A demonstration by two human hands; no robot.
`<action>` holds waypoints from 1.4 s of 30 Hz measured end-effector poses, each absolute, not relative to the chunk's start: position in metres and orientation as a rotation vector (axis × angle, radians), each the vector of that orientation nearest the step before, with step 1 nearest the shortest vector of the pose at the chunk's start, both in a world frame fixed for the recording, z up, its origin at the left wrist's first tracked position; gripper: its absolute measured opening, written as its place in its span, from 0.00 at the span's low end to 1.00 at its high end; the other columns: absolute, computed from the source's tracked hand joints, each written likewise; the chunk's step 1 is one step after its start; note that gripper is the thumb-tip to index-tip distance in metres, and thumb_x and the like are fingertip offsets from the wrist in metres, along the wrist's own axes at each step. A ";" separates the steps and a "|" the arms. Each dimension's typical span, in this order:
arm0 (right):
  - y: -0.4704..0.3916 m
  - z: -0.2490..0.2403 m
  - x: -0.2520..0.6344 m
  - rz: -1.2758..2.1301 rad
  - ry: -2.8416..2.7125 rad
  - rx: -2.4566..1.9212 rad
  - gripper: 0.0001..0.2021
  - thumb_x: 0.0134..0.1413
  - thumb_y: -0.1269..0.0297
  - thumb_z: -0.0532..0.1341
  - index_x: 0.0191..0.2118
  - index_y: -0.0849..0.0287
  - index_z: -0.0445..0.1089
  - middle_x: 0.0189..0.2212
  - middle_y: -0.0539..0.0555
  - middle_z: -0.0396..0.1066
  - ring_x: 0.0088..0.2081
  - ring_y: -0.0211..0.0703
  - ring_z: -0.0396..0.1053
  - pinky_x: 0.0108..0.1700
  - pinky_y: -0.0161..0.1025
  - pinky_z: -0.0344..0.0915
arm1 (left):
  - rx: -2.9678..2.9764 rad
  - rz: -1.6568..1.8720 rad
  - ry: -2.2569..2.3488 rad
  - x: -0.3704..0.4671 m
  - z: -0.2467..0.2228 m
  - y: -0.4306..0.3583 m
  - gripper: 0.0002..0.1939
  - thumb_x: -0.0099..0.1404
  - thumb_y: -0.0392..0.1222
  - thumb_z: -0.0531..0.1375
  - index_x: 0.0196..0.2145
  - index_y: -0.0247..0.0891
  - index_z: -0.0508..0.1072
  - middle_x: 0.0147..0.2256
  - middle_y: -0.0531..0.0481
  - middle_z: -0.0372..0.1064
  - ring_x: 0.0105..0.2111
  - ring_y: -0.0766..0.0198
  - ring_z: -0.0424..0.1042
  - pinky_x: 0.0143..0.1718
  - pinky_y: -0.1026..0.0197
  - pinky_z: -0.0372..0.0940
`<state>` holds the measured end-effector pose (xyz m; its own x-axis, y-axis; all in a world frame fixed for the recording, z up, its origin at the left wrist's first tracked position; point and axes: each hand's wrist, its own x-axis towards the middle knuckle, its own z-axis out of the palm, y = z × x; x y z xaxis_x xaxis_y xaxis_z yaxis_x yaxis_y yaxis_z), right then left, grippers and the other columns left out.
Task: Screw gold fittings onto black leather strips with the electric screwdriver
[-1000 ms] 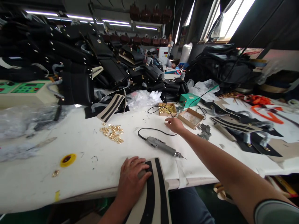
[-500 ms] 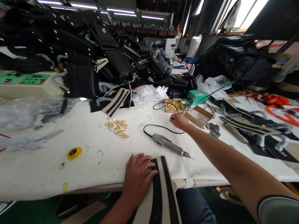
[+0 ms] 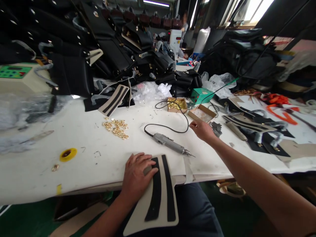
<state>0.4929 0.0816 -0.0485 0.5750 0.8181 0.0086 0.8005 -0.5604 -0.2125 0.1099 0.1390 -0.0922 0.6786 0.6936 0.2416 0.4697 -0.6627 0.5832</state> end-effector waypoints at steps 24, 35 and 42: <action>0.061 -0.057 0.519 0.545 -1.124 -2.679 0.12 0.57 0.58 0.64 0.28 0.59 0.79 0.22 0.53 0.76 0.25 0.39 0.70 0.28 0.35 0.61 | 2.410 0.599 0.913 0.114 -0.086 0.139 0.07 0.66 0.48 0.68 0.41 0.50 0.84 0.52 0.51 0.81 0.60 0.45 0.69 0.66 0.36 0.57; 0.041 -0.067 0.502 0.308 -1.217 -2.715 0.16 0.64 0.52 0.59 0.42 0.54 0.81 0.39 0.56 0.81 0.40 0.47 0.74 0.34 0.38 0.56 | 2.425 0.596 0.905 0.113 -0.085 0.138 0.08 0.66 0.49 0.67 0.41 0.50 0.84 0.53 0.52 0.80 0.60 0.45 0.70 0.66 0.36 0.58; 0.046 -0.069 0.502 0.266 -1.196 -2.760 0.19 0.66 0.50 0.56 0.42 0.56 0.80 0.41 0.59 0.81 0.41 0.50 0.75 0.33 0.39 0.55 | 2.428 0.597 0.897 0.114 -0.083 0.138 0.08 0.66 0.49 0.67 0.41 0.49 0.83 0.53 0.51 0.80 0.60 0.45 0.70 0.66 0.38 0.59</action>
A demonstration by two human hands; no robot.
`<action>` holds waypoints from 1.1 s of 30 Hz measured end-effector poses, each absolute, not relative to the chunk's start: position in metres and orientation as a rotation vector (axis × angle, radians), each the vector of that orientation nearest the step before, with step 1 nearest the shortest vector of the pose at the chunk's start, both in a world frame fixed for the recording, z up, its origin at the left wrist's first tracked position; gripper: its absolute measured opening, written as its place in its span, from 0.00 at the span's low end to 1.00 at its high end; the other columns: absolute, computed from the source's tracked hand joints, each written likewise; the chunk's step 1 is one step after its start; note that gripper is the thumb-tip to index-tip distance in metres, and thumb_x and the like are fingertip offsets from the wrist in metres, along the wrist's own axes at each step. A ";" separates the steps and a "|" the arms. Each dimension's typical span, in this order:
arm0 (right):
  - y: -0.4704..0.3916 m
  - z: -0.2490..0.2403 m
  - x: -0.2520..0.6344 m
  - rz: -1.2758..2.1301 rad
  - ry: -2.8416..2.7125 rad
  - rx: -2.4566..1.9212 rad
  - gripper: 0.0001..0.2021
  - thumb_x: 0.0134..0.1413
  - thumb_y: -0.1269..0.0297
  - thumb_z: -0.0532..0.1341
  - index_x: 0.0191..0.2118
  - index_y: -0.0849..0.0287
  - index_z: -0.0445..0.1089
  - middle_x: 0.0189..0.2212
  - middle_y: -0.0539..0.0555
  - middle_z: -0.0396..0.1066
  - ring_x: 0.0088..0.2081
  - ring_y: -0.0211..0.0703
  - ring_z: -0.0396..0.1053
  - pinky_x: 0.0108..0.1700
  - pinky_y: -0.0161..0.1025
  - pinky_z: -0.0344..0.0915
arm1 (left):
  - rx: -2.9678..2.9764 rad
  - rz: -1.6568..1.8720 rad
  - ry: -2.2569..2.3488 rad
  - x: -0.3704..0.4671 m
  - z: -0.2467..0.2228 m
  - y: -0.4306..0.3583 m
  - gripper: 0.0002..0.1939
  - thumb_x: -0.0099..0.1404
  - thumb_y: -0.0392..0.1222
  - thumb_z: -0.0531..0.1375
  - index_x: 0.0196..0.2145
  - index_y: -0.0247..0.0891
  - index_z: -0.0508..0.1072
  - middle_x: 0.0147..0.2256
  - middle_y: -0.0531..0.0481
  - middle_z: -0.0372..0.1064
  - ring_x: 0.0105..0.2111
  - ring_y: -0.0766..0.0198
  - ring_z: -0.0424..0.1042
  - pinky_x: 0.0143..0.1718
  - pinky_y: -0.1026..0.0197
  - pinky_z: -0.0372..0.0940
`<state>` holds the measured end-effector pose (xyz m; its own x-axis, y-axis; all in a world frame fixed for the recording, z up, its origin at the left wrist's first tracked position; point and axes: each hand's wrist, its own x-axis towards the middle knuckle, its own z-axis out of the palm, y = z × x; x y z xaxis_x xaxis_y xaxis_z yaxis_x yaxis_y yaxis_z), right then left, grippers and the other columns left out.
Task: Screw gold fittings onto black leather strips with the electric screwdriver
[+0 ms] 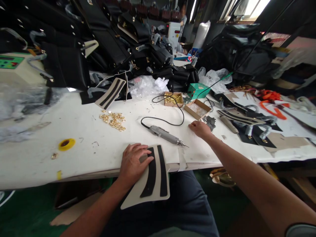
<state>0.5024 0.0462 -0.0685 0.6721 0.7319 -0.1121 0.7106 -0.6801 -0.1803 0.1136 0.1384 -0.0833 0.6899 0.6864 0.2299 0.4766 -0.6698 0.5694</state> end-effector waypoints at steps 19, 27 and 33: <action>0.041 -0.066 0.493 0.243 -1.214 -2.779 0.18 0.67 0.54 0.55 0.44 0.55 0.79 0.44 0.59 0.80 0.43 0.51 0.74 0.35 0.39 0.55 | 2.439 0.595 0.887 0.113 -0.084 0.138 0.08 0.67 0.49 0.67 0.42 0.49 0.83 0.53 0.51 0.80 0.60 0.45 0.69 0.66 0.37 0.58; 0.037 -0.067 0.496 0.264 -1.261 -2.718 0.19 0.68 0.55 0.53 0.45 0.55 0.80 0.46 0.58 0.81 0.44 0.49 0.74 0.38 0.38 0.59 | 2.435 0.604 0.889 0.112 -0.088 0.139 0.08 0.67 0.49 0.67 0.42 0.50 0.83 0.53 0.52 0.80 0.61 0.44 0.69 0.67 0.35 0.58; 0.033 -0.069 0.494 0.231 -1.278 -2.685 0.14 0.63 0.58 0.58 0.45 0.52 0.81 0.46 0.54 0.81 0.44 0.47 0.75 0.39 0.37 0.60 | 2.440 0.619 0.892 0.112 -0.090 0.140 0.07 0.67 0.50 0.67 0.42 0.50 0.83 0.53 0.52 0.80 0.60 0.44 0.69 0.66 0.35 0.58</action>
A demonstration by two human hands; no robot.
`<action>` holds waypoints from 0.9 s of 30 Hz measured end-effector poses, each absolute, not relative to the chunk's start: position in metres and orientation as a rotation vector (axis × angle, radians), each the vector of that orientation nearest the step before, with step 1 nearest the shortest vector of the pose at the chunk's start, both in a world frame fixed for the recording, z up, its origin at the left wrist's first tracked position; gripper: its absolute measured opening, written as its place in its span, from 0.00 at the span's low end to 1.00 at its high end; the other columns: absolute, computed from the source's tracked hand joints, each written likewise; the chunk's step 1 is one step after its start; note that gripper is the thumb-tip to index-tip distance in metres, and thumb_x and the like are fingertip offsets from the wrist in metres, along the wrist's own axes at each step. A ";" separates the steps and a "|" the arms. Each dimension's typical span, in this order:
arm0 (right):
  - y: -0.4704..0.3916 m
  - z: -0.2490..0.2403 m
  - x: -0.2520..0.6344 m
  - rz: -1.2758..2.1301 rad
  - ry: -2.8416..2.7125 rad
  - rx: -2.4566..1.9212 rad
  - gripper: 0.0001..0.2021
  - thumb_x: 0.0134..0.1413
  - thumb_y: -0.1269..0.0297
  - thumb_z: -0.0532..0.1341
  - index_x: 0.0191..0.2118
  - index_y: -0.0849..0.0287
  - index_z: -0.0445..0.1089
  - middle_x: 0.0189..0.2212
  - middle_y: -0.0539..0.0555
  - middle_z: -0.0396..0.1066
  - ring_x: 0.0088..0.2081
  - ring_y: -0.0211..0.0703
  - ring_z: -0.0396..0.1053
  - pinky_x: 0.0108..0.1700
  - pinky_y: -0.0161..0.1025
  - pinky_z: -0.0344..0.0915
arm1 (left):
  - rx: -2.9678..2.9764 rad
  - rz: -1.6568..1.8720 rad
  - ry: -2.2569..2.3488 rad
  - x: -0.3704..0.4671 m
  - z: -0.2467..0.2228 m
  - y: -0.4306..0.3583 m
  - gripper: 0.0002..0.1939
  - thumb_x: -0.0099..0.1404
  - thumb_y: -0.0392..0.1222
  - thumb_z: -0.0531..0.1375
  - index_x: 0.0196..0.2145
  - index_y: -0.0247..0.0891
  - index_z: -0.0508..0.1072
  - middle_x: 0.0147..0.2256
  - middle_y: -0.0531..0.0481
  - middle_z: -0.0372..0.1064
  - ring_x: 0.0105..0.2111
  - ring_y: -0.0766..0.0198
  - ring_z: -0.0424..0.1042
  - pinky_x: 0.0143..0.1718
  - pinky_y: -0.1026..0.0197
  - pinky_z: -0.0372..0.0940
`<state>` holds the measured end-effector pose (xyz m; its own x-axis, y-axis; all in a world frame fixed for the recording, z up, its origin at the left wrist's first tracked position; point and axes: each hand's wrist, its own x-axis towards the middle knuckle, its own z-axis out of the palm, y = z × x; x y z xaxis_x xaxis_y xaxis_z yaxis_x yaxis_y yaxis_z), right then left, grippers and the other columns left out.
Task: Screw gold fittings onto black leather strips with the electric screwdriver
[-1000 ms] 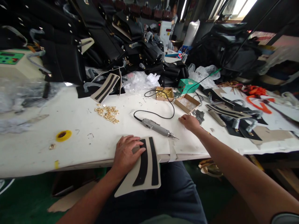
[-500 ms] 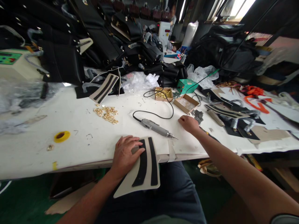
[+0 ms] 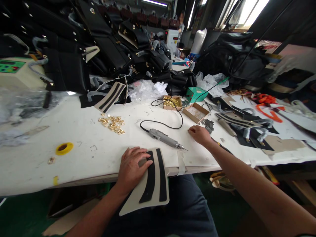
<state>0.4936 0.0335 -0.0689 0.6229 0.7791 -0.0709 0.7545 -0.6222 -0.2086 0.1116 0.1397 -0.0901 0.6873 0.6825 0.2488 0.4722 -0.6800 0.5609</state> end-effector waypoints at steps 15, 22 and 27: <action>0.033 -0.053 0.496 0.261 -1.265 -2.884 0.11 0.56 0.59 0.61 0.37 0.54 0.80 0.39 0.58 0.81 0.41 0.53 0.75 0.38 0.41 0.60 | 2.430 0.638 0.880 0.113 -0.087 0.139 0.08 0.66 0.49 0.67 0.42 0.50 0.83 0.52 0.52 0.81 0.59 0.45 0.70 0.65 0.36 0.60; 0.045 -0.047 0.511 0.362 -1.205 -2.839 0.14 0.57 0.51 0.63 0.39 0.53 0.82 0.39 0.57 0.82 0.40 0.52 0.76 0.38 0.40 0.64 | 2.429 0.632 0.887 0.113 -0.088 0.139 0.07 0.66 0.49 0.67 0.42 0.50 0.83 0.52 0.52 0.80 0.60 0.46 0.70 0.66 0.38 0.59; 0.058 -0.054 0.516 0.422 -1.184 -2.714 0.13 0.56 0.52 0.65 0.38 0.54 0.82 0.34 0.53 0.82 0.34 0.43 0.75 0.35 0.35 0.63 | 2.421 0.618 0.902 0.113 -0.088 0.139 0.08 0.67 0.50 0.67 0.42 0.51 0.83 0.53 0.52 0.80 0.60 0.46 0.69 0.66 0.37 0.58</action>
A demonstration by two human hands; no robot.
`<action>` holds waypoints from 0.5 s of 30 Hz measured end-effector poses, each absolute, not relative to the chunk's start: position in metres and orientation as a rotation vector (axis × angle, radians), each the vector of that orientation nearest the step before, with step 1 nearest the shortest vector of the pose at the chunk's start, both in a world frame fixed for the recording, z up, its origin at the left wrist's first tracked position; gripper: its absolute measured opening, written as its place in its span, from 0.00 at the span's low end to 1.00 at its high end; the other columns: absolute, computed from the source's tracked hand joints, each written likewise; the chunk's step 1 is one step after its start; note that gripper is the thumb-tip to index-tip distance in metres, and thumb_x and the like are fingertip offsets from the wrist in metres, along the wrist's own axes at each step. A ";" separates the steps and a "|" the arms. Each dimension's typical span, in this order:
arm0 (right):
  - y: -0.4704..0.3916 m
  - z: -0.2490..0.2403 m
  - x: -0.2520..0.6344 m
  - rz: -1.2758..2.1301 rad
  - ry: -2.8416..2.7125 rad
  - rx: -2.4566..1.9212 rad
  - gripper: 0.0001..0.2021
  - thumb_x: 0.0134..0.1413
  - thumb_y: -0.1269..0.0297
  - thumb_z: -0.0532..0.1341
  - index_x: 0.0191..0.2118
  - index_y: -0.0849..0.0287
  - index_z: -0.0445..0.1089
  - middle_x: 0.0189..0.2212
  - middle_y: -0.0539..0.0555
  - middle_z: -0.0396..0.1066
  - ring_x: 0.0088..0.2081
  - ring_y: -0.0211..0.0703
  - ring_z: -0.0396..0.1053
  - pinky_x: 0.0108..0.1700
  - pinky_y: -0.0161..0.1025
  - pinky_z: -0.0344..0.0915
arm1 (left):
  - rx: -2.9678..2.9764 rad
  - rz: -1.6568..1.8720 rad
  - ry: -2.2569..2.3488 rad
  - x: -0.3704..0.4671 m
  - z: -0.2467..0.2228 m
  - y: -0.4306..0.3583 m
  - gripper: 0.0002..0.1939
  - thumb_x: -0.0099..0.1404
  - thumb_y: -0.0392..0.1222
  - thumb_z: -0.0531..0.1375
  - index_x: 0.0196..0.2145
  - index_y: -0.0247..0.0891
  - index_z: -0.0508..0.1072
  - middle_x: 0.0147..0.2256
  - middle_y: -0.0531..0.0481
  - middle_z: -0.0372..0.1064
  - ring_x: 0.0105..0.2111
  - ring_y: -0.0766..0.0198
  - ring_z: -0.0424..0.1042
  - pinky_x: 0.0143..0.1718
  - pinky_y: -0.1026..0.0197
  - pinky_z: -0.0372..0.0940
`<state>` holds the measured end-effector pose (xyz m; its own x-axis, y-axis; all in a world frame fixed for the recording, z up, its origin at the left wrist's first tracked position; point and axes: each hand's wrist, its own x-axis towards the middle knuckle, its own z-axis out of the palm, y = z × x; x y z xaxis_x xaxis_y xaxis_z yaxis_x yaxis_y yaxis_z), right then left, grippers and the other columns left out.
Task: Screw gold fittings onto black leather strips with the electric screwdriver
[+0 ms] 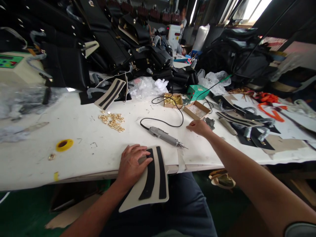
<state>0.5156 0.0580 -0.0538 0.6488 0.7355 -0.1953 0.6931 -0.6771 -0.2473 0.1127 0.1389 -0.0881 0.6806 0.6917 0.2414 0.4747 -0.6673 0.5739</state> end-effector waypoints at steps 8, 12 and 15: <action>0.057 -0.061 0.526 0.472 -1.082 -2.640 0.09 0.53 0.58 0.65 0.33 0.57 0.81 0.27 0.51 0.79 0.28 0.39 0.71 0.28 0.34 0.59 | 2.422 0.616 0.900 0.113 -0.087 0.139 0.08 0.66 0.50 0.67 0.41 0.50 0.83 0.53 0.51 0.80 0.60 0.45 0.70 0.66 0.36 0.58; 0.045 -0.053 0.524 0.411 -1.045 -2.610 0.12 0.58 0.57 0.62 0.34 0.58 0.81 0.25 0.52 0.77 0.28 0.40 0.71 0.29 0.35 0.59 | 2.420 0.613 0.901 0.114 -0.087 0.139 0.08 0.67 0.50 0.67 0.42 0.50 0.83 0.53 0.51 0.80 0.60 0.44 0.70 0.66 0.36 0.58; 0.027 -0.045 0.518 0.383 -1.061 -2.578 0.15 0.62 0.55 0.60 0.38 0.59 0.81 0.26 0.52 0.78 0.29 0.42 0.72 0.31 0.36 0.61 | 2.436 0.610 0.895 0.114 -0.086 0.139 0.09 0.67 0.51 0.66 0.42 0.50 0.83 0.53 0.52 0.80 0.60 0.44 0.70 0.65 0.37 0.59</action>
<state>0.5178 0.0273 -0.0453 0.6870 0.7164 -0.1214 0.6288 -0.6698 -0.3949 0.1139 0.1389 -0.0863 0.6884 0.6840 0.2412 0.4747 -0.6763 0.5633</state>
